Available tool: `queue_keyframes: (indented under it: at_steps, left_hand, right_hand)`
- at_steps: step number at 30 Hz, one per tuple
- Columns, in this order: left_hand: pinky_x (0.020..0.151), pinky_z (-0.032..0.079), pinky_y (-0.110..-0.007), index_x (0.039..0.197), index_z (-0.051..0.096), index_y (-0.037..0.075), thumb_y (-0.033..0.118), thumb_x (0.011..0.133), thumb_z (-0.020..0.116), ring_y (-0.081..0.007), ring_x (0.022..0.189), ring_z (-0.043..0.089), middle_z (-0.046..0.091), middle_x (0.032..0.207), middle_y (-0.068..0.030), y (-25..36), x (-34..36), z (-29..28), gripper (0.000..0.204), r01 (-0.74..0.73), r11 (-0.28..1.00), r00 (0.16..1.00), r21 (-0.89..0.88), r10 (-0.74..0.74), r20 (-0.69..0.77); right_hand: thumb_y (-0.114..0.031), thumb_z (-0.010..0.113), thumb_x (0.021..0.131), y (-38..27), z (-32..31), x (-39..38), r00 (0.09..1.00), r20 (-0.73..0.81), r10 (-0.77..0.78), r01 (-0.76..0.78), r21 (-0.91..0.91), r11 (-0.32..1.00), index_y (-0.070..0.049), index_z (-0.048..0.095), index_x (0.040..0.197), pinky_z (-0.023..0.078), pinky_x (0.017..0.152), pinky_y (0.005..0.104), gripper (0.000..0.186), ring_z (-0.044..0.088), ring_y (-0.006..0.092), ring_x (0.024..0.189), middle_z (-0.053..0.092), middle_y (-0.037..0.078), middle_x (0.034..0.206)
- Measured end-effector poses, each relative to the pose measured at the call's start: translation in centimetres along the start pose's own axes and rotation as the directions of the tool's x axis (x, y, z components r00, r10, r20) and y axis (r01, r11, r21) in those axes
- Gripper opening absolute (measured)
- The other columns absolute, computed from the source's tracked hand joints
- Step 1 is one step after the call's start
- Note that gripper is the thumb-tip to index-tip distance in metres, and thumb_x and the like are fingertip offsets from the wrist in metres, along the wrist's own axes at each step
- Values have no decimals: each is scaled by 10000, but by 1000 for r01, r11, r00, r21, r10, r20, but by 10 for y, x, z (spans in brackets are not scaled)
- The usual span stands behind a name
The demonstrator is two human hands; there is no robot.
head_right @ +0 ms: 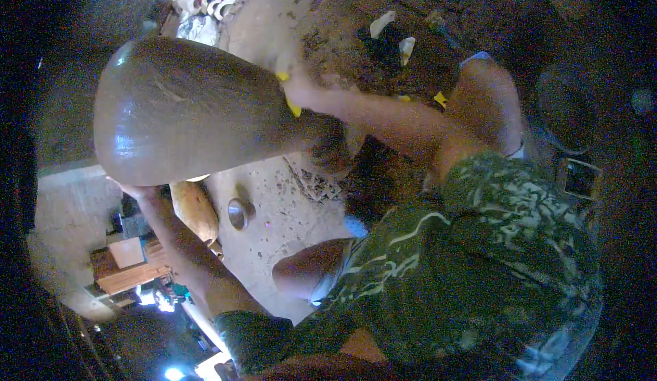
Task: The person smooths a large clay vessel using a yellow scraper tool and a brush, rotating and stabilizing the piece by hand.
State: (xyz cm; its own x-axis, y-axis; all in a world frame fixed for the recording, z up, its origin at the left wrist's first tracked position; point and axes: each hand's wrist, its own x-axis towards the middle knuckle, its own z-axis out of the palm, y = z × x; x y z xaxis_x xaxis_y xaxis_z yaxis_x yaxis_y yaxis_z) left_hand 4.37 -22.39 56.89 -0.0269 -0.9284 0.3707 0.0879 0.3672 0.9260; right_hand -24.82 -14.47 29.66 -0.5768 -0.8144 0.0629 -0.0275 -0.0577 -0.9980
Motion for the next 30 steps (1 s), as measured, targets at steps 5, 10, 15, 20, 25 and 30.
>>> queue_keyframes:
  at_steps: [5,10,15,20,25,30]
  left_hand:
    - [1170,216,-555,1505,337,120,701,964,191,-342,1412,304,336,1549,-114,-16,18,-29,807,-52,996,992,-71,60,110]
    - [1158,248,-554,1500,342,122,746,935,235,-340,1402,319,349,1538,-114,-6,-10,-16,849,16,992,997,-125,-7,75]
    - [1158,258,-543,1490,352,119,753,929,266,-344,1408,311,356,1530,-120,-16,-29,-23,850,-81,981,996,-176,76,-37]
    - [1157,269,-526,1451,391,116,696,956,280,-338,1361,362,423,1461,-109,-83,-38,-24,771,262,739,897,-620,50,439]
    - [1075,395,-493,1417,423,86,587,989,333,-329,1264,460,481,1384,-120,-116,-39,-55,665,103,903,995,-416,-85,60]
    - [993,479,-462,1394,446,62,534,1002,337,-327,1210,507,506,1348,-146,-110,-52,-27,623,92,918,993,-386,-113,-32]
  right_hand:
    - [-213,625,899,-104,6,-6,984,128,-125,123,18,992,-4,668,773,527,590,415,248,676,256,621,651,144,655]
    - [-291,650,858,-235,-19,-9,847,126,-516,513,56,856,-5,717,838,524,660,448,294,687,308,652,672,200,699]
    - [-252,652,894,-226,-55,91,543,177,-821,745,350,568,-43,692,1067,564,729,410,274,687,233,799,704,126,912]
    - [-219,659,822,-38,-82,155,917,154,-368,378,-626,682,-18,702,1042,547,753,400,301,686,263,809,708,156,903]
    - [-145,613,903,-70,-36,103,915,315,-252,289,-73,955,-10,652,1175,507,710,354,307,648,187,781,683,136,857]
    - [-189,612,908,-203,-6,103,750,246,-614,630,15,776,-74,664,1189,510,710,362,308,650,198,739,687,111,839]
